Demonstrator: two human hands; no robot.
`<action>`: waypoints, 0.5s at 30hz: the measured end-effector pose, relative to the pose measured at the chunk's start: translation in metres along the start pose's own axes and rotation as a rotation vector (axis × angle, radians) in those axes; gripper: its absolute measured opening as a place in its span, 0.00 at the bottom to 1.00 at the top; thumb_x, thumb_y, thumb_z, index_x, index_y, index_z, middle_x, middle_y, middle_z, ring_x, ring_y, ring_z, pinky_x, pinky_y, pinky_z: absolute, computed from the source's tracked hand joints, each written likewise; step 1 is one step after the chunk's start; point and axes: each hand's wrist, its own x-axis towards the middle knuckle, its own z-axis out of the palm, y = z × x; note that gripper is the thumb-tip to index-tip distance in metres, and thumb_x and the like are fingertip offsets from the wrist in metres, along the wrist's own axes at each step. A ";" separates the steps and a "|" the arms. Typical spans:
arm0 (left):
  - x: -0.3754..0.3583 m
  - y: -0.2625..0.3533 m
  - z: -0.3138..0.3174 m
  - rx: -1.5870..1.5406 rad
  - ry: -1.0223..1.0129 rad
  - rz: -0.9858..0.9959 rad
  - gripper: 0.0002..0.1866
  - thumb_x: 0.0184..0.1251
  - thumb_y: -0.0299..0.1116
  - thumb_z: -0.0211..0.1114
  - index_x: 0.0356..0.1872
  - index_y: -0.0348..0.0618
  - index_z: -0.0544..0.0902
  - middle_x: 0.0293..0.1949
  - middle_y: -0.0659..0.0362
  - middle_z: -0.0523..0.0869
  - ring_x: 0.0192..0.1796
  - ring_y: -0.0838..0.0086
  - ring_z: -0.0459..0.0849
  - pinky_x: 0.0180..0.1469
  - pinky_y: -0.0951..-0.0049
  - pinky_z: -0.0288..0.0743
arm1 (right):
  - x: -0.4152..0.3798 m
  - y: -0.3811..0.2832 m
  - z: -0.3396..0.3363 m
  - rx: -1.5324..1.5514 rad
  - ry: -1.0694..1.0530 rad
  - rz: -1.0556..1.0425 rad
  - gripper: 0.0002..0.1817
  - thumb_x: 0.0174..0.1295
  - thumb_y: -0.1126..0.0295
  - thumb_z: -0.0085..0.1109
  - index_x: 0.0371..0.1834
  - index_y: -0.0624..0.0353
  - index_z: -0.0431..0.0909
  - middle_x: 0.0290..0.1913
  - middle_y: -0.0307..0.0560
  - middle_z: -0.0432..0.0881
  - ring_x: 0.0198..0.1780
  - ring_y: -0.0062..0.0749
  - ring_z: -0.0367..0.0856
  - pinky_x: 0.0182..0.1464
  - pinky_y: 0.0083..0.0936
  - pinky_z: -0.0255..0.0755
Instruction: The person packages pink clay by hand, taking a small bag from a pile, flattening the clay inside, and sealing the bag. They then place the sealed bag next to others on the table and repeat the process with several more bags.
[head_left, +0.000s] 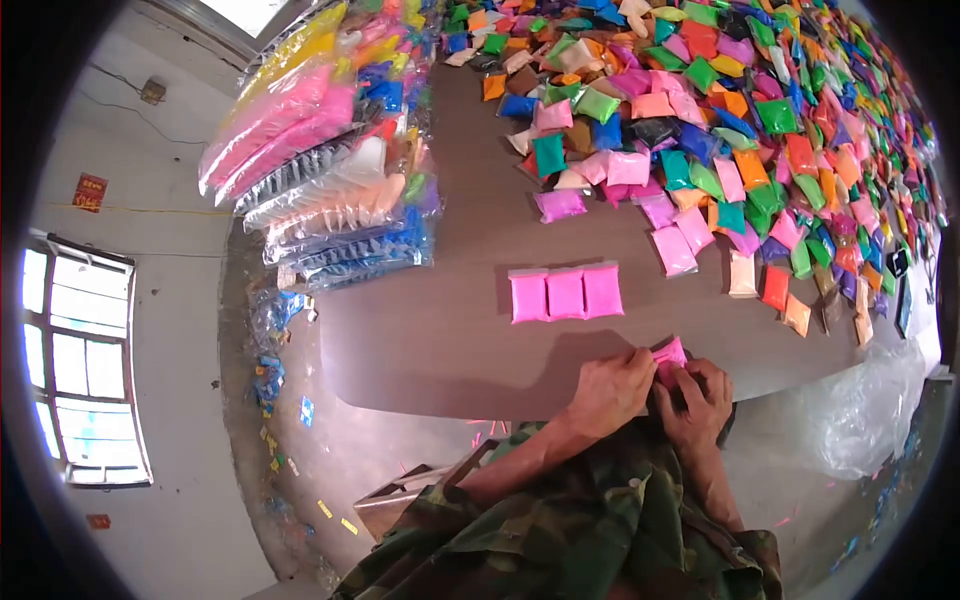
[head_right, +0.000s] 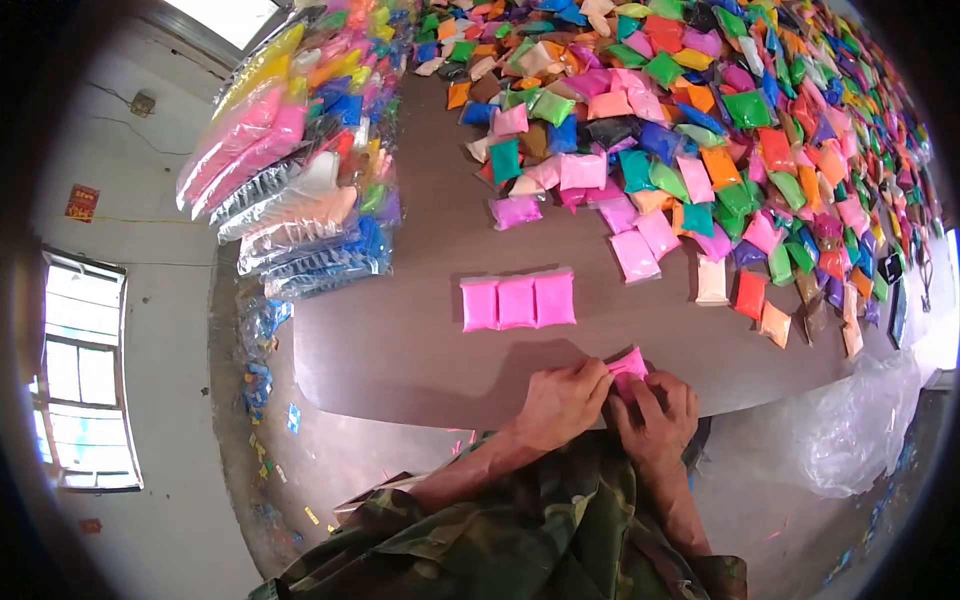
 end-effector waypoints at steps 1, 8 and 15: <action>0.001 -0.001 0.002 -0.012 0.005 -0.018 0.07 0.76 0.33 0.70 0.39 0.42 0.83 0.33 0.49 0.88 0.36 0.47 0.90 0.36 0.48 0.84 | 0.000 -0.001 0.001 -0.005 0.005 0.003 0.24 0.49 0.63 0.86 0.52 0.50 0.92 0.52 0.43 0.83 0.48 0.45 0.82 0.52 0.42 0.75; -0.004 -0.009 0.013 -0.072 0.068 -0.111 0.05 0.75 0.31 0.71 0.37 0.44 0.86 0.32 0.47 0.88 0.34 0.45 0.90 0.35 0.51 0.83 | -0.012 -0.006 0.002 -0.007 0.032 0.037 0.26 0.47 0.62 0.87 0.53 0.51 0.92 0.52 0.45 0.83 0.48 0.45 0.83 0.48 0.42 0.78; 0.002 0.015 0.003 -0.051 0.056 -0.061 0.05 0.74 0.29 0.72 0.39 0.43 0.84 0.32 0.47 0.89 0.33 0.45 0.90 0.33 0.51 0.83 | -0.013 0.005 -0.001 0.053 0.055 0.007 0.20 0.55 0.65 0.84 0.52 0.49 0.93 0.52 0.40 0.84 0.43 0.37 0.83 0.44 0.37 0.75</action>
